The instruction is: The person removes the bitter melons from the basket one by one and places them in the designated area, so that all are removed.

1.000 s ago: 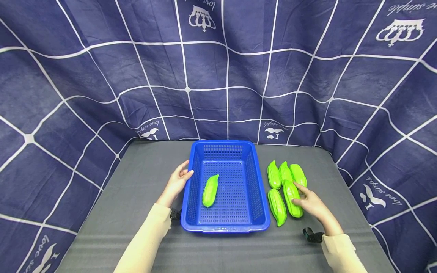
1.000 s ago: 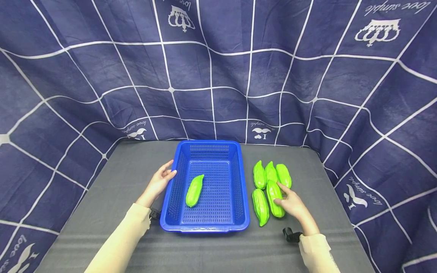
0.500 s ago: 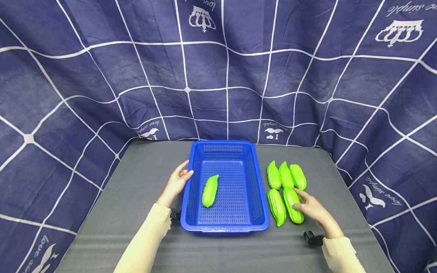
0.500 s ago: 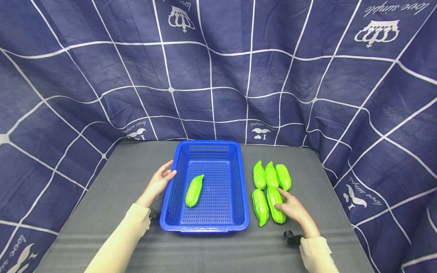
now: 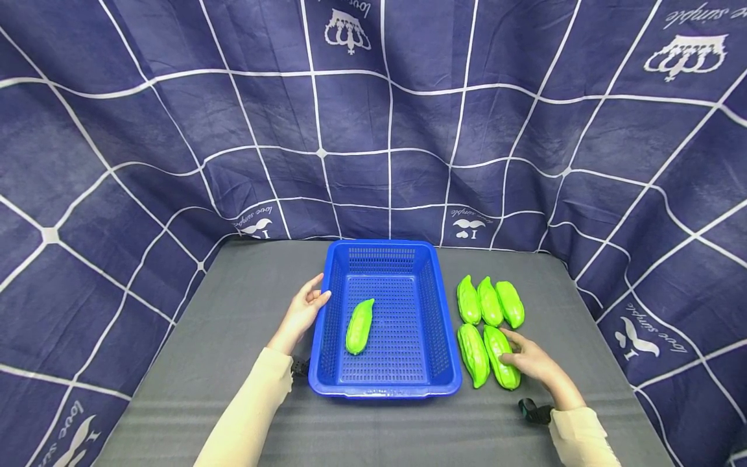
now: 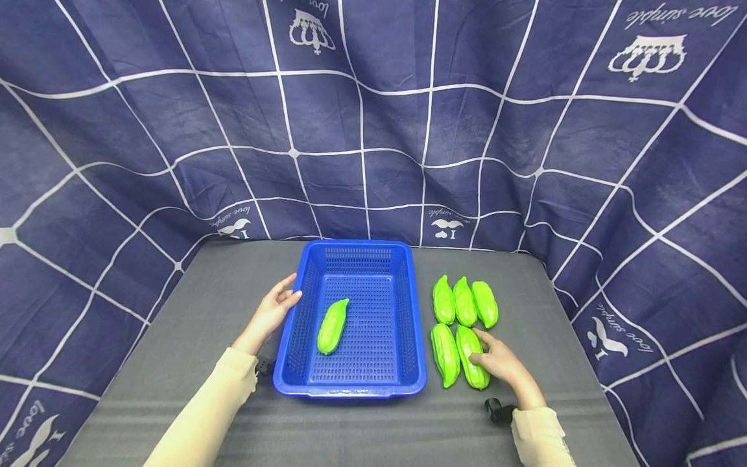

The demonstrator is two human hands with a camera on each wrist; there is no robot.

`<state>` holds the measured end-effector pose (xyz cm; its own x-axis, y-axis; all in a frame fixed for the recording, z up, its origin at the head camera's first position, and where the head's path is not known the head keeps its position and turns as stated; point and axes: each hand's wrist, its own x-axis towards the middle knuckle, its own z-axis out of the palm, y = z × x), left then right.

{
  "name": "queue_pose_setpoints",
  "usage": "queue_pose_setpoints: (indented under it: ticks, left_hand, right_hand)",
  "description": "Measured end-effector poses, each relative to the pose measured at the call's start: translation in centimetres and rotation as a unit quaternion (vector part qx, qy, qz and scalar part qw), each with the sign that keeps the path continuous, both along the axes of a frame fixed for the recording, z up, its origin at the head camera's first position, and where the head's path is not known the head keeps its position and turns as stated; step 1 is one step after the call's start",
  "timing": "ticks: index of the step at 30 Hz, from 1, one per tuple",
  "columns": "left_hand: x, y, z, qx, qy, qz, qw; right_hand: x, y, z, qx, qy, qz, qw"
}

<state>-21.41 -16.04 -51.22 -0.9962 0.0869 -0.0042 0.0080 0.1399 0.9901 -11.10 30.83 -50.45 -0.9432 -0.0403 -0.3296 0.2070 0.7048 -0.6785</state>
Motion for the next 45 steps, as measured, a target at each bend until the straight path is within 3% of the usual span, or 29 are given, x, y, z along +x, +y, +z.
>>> queue_pose_setpoints:
  ticks: [3, 7, 10, 15, 27, 38, 45]
  left_hand:
    - [-0.1, 0.0, 0.0, 0.001, -0.009, 0.0, 1.0]
    - [0.4, 0.5, 2.2, -0.011, -0.05, -0.002, 0.9987]
    - [0.4, 0.5, 2.5, -0.007, -0.058, -0.003, 0.9983]
    - [-0.4, 0.3, 0.6, -0.011, -0.049, 0.005, 0.9987]
    - [-0.5, 0.5, 0.4, -0.015, -0.043, 0.004, 0.999]
    - [-0.5, 0.3, 0.1, -0.013, -0.048, 0.009, 0.9987]
    - [-0.4, 0.2, 0.2, -0.01, -0.048, 0.004, 0.9988]
  right_hand:
    - [0.1, -0.1, 0.0, -0.005, -0.002, -0.001, 1.0]
    - [0.1, -0.1, 0.0, -0.013, -0.006, -0.003, 0.9999]
    - [0.0, -0.1, -0.1, -0.015, -0.009, -0.006, 0.9998]
    - [-0.1, -0.1, -0.2, -0.02, -0.013, -0.008, 0.9997]
    - [0.0, -0.1, -0.3, -0.021, -0.012, -0.008, 0.9997]
    - [-0.3, -0.3, 0.1, -0.018, -0.03, -0.039, 0.9986]
    - [-0.8, -0.4, 1.0, -0.015, -0.007, -0.054, 0.9984]
